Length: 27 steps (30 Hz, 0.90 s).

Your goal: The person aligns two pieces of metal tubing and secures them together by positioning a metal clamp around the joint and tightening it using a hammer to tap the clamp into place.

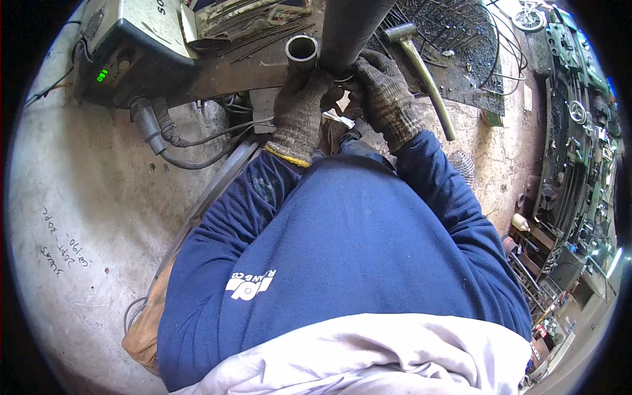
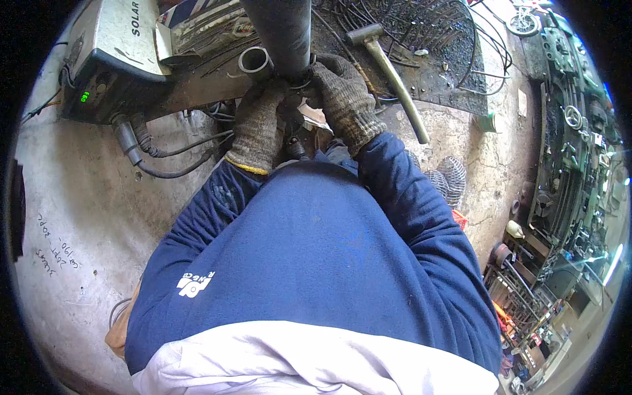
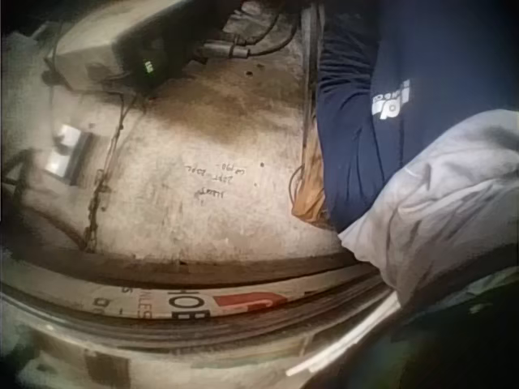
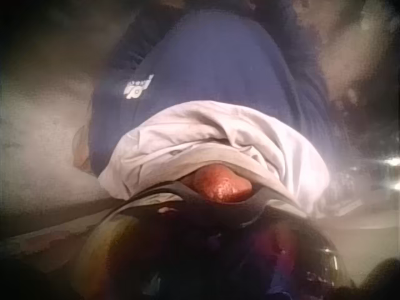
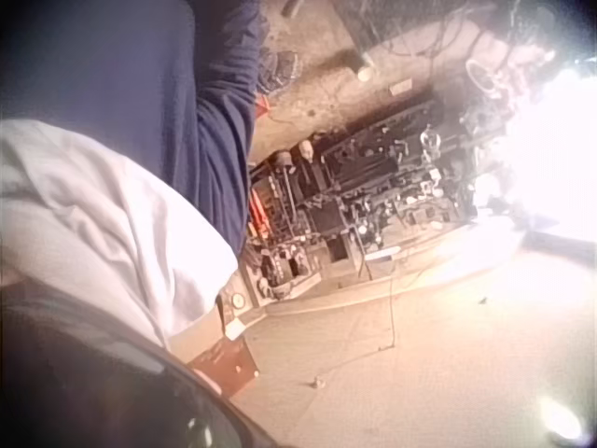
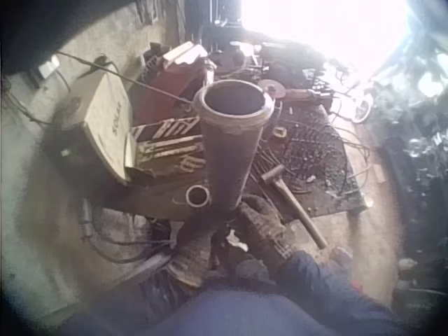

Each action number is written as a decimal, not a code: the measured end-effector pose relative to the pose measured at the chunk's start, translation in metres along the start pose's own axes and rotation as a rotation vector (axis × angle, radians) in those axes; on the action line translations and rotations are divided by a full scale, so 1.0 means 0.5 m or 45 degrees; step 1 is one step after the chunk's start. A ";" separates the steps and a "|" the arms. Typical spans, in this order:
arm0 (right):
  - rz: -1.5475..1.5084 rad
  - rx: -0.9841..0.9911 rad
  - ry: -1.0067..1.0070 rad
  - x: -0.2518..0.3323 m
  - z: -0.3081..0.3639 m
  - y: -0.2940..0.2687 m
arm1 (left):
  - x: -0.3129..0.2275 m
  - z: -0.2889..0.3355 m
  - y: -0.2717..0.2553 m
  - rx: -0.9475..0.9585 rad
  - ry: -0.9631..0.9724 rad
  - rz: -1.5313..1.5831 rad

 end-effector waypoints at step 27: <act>-0.979 -0.229 0.837 -0.062 0.041 0.047 | 0.012 0.023 0.004 0.036 -0.069 -0.062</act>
Point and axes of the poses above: each hand's wrist, its own z-axis away from the middle knuckle, its own y-axis out of the palm, x = y × z, the point moved 10 cm from there along -z, towards the middle knuckle, and after that the axes turned 12 degrees about -y, right-handed, at the moved point
